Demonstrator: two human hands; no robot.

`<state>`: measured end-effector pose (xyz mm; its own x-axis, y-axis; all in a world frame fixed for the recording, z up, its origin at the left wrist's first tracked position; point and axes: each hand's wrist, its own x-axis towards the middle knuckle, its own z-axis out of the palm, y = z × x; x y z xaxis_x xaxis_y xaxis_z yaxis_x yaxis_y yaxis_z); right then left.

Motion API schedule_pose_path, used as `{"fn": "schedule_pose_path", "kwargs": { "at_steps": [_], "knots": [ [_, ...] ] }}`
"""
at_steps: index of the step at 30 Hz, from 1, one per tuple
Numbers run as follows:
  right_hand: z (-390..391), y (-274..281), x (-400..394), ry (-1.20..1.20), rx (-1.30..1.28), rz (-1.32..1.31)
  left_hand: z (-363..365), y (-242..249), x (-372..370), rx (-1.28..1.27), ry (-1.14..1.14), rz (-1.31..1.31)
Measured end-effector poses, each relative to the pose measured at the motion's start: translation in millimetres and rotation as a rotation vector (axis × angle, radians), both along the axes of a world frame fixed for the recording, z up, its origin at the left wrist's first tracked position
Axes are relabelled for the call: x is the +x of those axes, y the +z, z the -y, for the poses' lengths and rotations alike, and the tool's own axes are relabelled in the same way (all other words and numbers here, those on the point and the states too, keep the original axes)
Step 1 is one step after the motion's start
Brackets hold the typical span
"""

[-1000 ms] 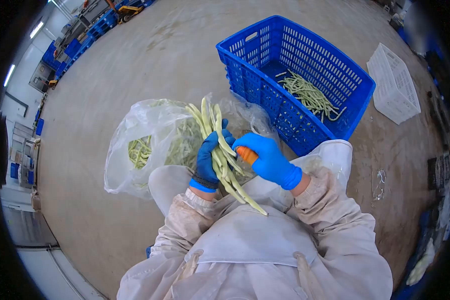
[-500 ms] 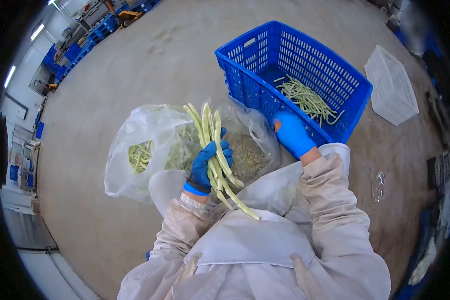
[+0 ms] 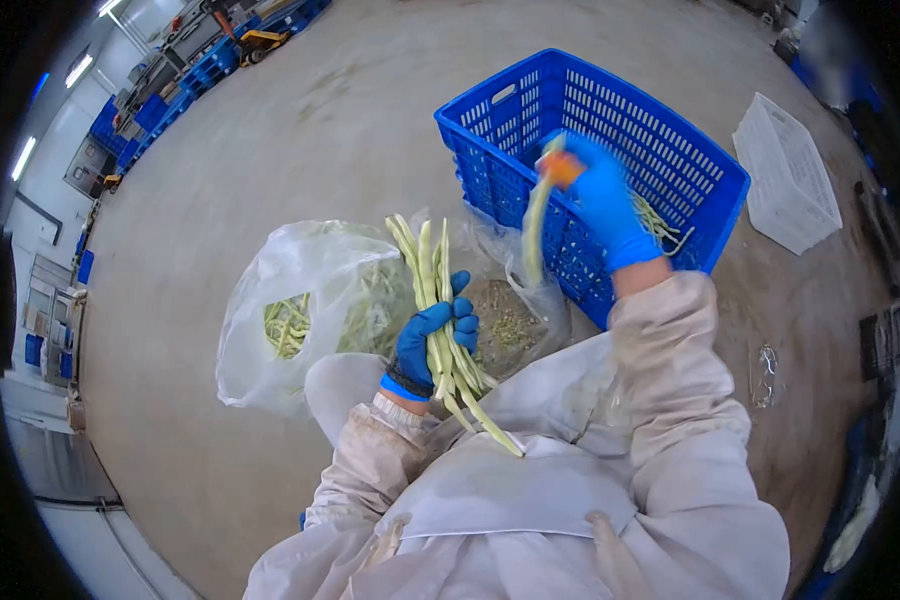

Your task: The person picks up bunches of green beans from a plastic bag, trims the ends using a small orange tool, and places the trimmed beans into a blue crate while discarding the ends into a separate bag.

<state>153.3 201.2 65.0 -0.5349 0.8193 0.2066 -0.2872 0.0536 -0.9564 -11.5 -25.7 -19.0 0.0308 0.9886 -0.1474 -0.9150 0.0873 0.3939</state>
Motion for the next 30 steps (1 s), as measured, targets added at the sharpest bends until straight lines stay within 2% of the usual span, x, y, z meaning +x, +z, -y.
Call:
{"fn": "schedule_pose_path", "kwargs": {
  "at_steps": [1, 3, 4, 6, 8, 10, 11, 13, 20, 22, 23, 25, 26, 28, 29, 30],
  "knots": [
    [-35.3, 0.6, 18.8, -0.211, 0.218, 0.172, 1.5, 3.1, 0.1, -0.001, 0.008, 0.039],
    [-54.8, 12.7, 40.9, -0.885, 1.003, 0.717, 2.7, 4.8, 0.4, 0.026, 0.006, 0.041],
    [-53.5, 12.7, 40.6, -0.896, 1.008, 0.72, 1.1, 5.6, 0.3, 0.057, 0.002, 0.041],
    [-40.5, 9.5, 28.7, -0.339, 0.743, 0.382, -4.8, 3.5, 0.9, 0.093, -0.024, 0.036],
    [16.1, 30.4, -1.7, -0.006, 0.682, 0.357, -4.7, 7.7, 4.6, 0.121, -0.067, -0.022],
    [38.6, 21.8, -29.9, 0.222, 0.96, 0.353, -4.1, 17.8, 7.0, 0.101, -0.092, -0.055],
    [38.0, 22.6, -30.7, 0.22, 0.962, 0.347, -2.4, 22.8, 7.4, 0.085, -0.116, -0.076],
    [37.0, 25.0, -33.1, 0.361, 1.03, 0.477, -0.2, 25.3, 5.9, 0.075, -0.132, -0.1],
    [40.9, 12.9, -27.0, 0.251, 1.164, 0.552, 2.1, 26.5, 1.2, 0.106, -0.085, -0.045],
    [52.6, -2.4, -29.7, 0.007, 0.782, 0.341, -1.1, 31.0, 3.5, 0.106, -0.073, -0.069],
    [53.4, -11.1, -33.5, 0.012, 0.784, 0.343, -4.9, 34.7, 4.5, 0.111, -0.058, -0.096],
    [51.2, -33.4, -41.9, -0.174, 0.559, 0.3, -13.6, 46.6, 9.0, 0.099, -0.013, -0.135],
    [40.9, -46.1, -42.3, -0.17, 0.56, 0.298, -11.3, 47.2, 8.7, 0.099, -0.007, -0.137],
    [2.9, -66.6, -28.6, -0.489, 0.76, 0.554, -4.9, 48.8, 6.2, 0.22, -0.073, -0.183],
    [-12.5, -70.0, -16.8, -0.492, 0.759, 0.549, 0.8, 53.7, 4.2, 0.221, -0.073, -0.244],
    [-21.2, -65.2, -6.5, -0.355, 0.619, 0.55, 1.6, 56.5, 1.1, 0.219, -0.067, -0.245]
  ]
}}
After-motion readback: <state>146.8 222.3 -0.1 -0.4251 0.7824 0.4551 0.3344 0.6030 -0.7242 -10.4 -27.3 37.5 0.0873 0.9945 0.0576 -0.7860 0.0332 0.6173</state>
